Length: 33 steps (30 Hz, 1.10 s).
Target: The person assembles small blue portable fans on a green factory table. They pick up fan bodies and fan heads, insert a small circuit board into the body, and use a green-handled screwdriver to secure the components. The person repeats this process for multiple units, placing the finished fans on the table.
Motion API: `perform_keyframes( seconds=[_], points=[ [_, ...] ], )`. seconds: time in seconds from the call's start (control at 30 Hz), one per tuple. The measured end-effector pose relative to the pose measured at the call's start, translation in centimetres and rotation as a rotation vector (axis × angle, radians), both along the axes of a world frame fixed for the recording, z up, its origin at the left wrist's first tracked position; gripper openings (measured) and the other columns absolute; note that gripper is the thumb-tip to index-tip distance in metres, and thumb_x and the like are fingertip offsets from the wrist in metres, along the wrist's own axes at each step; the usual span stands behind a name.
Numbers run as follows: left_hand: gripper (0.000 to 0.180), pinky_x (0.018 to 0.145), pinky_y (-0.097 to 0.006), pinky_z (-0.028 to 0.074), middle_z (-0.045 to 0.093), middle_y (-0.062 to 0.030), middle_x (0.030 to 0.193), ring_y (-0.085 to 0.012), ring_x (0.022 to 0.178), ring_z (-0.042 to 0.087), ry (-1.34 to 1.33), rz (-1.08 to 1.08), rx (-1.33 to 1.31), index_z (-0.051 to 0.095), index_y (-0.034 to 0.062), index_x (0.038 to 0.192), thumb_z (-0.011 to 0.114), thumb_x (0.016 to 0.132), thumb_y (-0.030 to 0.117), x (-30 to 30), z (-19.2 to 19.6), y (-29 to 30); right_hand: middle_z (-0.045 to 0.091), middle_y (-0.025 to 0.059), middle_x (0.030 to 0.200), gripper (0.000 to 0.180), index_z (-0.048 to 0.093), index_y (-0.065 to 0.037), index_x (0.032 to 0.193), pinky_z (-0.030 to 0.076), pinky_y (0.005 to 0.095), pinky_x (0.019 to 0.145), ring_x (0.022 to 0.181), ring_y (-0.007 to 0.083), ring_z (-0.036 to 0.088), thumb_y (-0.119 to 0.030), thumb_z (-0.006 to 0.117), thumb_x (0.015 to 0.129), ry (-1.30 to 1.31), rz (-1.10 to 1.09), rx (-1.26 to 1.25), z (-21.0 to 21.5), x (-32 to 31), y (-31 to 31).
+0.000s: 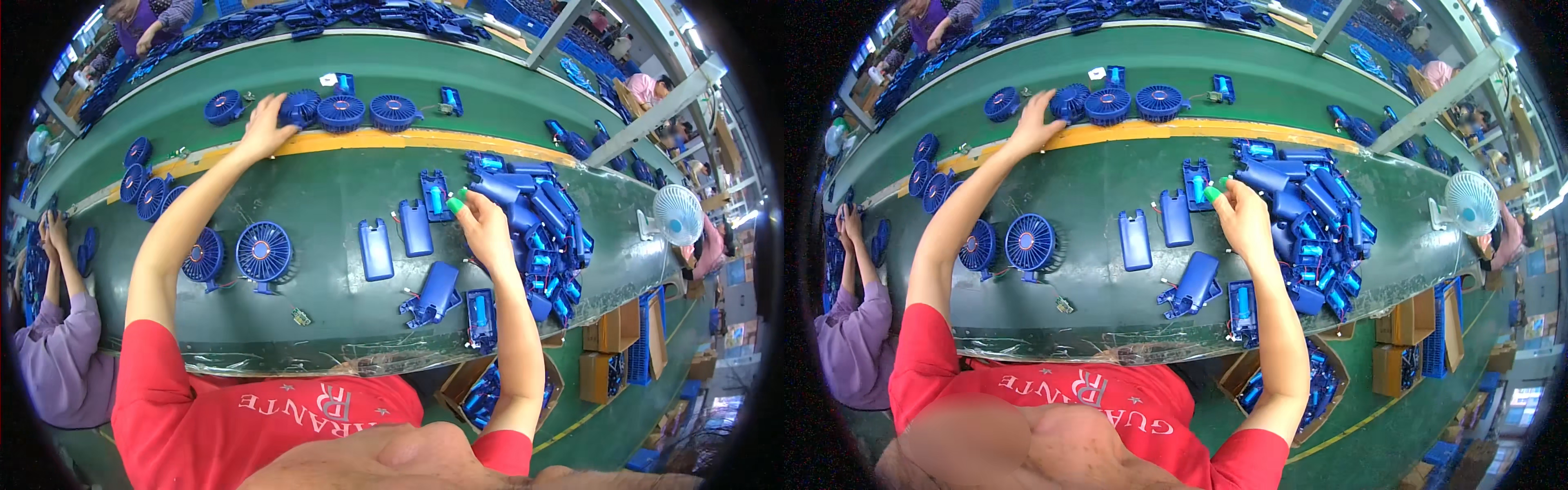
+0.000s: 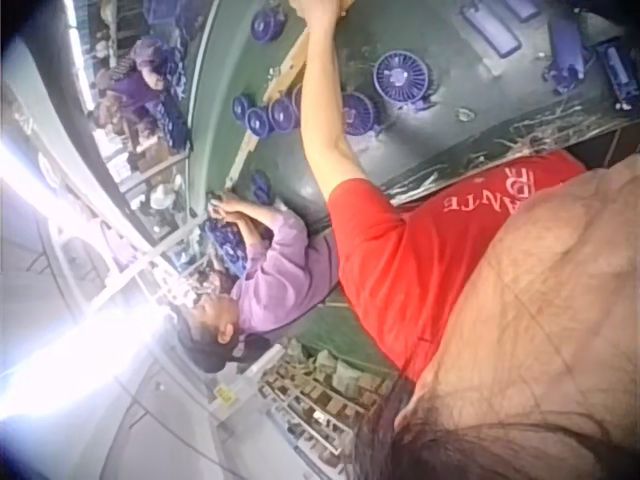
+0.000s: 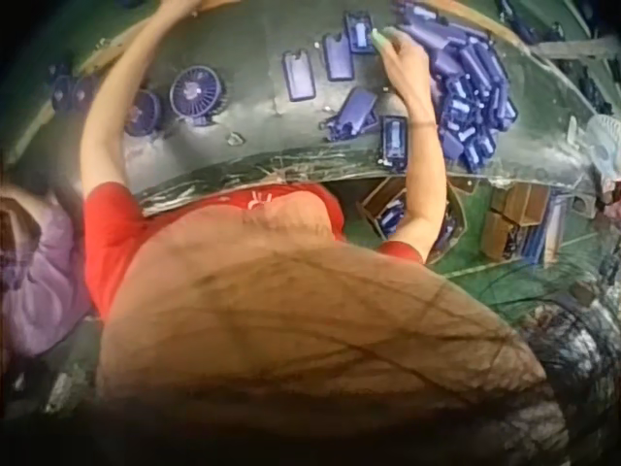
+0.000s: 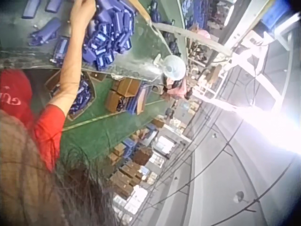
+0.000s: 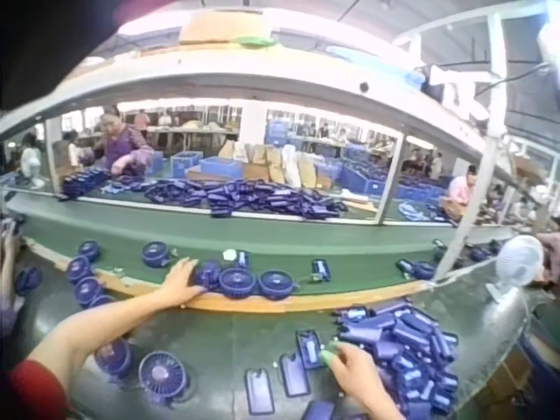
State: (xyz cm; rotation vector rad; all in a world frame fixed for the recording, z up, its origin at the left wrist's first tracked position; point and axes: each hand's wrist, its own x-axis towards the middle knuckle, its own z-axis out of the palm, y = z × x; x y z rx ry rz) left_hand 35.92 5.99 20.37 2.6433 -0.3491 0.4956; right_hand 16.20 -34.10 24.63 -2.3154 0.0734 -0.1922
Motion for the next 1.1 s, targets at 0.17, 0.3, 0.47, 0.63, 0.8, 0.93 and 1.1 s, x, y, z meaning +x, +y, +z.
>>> perform_keyframes(
  seconds=[0.17, 0.3, 0.47, 0.63, 0.8, 0.93, 1.1],
  points=[
    [0.036, 0.080, -0.034, 0.050, 0.067, -0.0113, 0.094, -0.0235, 0.089, 0.064, 0.212, -0.025, -0.179, 0.060, -0.0017, 0.112, 0.069, 0.081, 0.013, -0.6, 0.3, 0.2, 0.068, 0.0073, 0.081, 0.030, 0.065, 0.004, 0.102, 0.047, 0.0279, 0.064, 0.072, 0.0114, 0.061, -0.022, 0.068, 0.087, 0.035, 0.017, -0.161, -1.1, 2.5, 0.5],
    [0.022, 0.064, -0.030, 0.049, 0.062, -0.0062, 0.077, -0.0156, 0.069, 0.061, 0.115, -0.037, -0.307, 0.061, -0.0009, 0.102, 0.064, 0.082, 0.006, -1.0, 0.5, 0.3, 0.066, 0.0029, 0.086, 0.022, 0.068, 0.001, 0.099, 0.046, 0.0250, 0.070, 0.076, 0.0081, 0.057, -0.018, 0.066, 0.088, 0.068, 0.102, 0.334, -0.5, 1.8, 1.2],
    [0.015, 0.058, -0.026, 0.048, 0.062, -0.0044, 0.076, -0.0106, 0.065, 0.061, 0.279, -0.124, -0.726, 0.063, 0.0005, 0.097, 0.061, 0.083, 0.005, -3.8, 4.0, -1.4, 0.067, 0.0032, 0.088, 0.026, 0.066, -0.001, 0.102, 0.045, 0.0250, 0.083, 0.088, 0.0093, 0.059, -0.024, 0.065, 0.091, 0.026, 0.089, 0.691, 1.9, 0.0, 1.0],
    [0.016, 0.065, -0.023, 0.051, 0.067, -0.0036, 0.089, -0.0076, 0.072, 0.062, 0.671, -0.412, -0.996, 0.065, 0.0025, 0.100, 0.063, 0.092, 0.017, -8.3, 6.7, -5.5, 0.069, 0.0075, 0.091, 0.022, 0.064, -0.001, 0.107, 0.049, 0.0241, 0.076, 0.081, 0.0110, 0.064, -0.016, 0.065, 0.091, 0.009, 0.175, 0.800, 1.8, -0.7, 2.9],
    [0.033, 0.087, -0.026, 0.052, 0.066, -0.0068, 0.105, -0.0130, 0.096, 0.065, 0.829, -0.726, -0.811, 0.058, 0.0004, 0.120, 0.065, 0.089, 0.006, -12.6, 7.9, -8.4, 0.069, 0.0084, 0.090, 0.025, 0.063, 0.002, 0.115, 0.051, 0.0239, 0.075, 0.082, 0.0111, 0.064, -0.010, 0.061, 0.093, 0.106, 0.223, 0.740, 2.3, -1.9, 6.2],
    [0.037, 0.085, -0.024, 0.049, 0.063, -0.0022, 0.098, -0.0103, 0.094, 0.063, 0.934, -0.719, -0.864, 0.056, 0.0019, 0.123, 0.065, 0.087, 0.002, -14.1, 8.4, -9.4, 0.070, 0.0097, 0.096, 0.025, 0.061, 0.003, 0.117, 0.050, 0.0254, 0.082, 0.091, 0.0129, 0.064, -0.008, 0.059, 0.094, 0.076, 0.333, 0.699, 2.2, -2.6, 6.6],
    [0.033, 0.079, -0.023, 0.047, 0.054, 0.0023, 0.091, -0.0065, 0.083, 0.055, 0.751, -0.803, -0.714, 0.061, 0.0041, 0.117, 0.069, 0.085, 0.002, -15.4, 9.3, -10.3, 0.069, 0.0088, 0.096, 0.022, 0.064, 0.003, 0.111, 0.050, 0.0262, 0.083, 0.089, 0.0135, 0.064, -0.007, 0.061, 0.092, 0.126, 0.330, 0.801, 2.5, -3.1, 7.3]
  ],
)
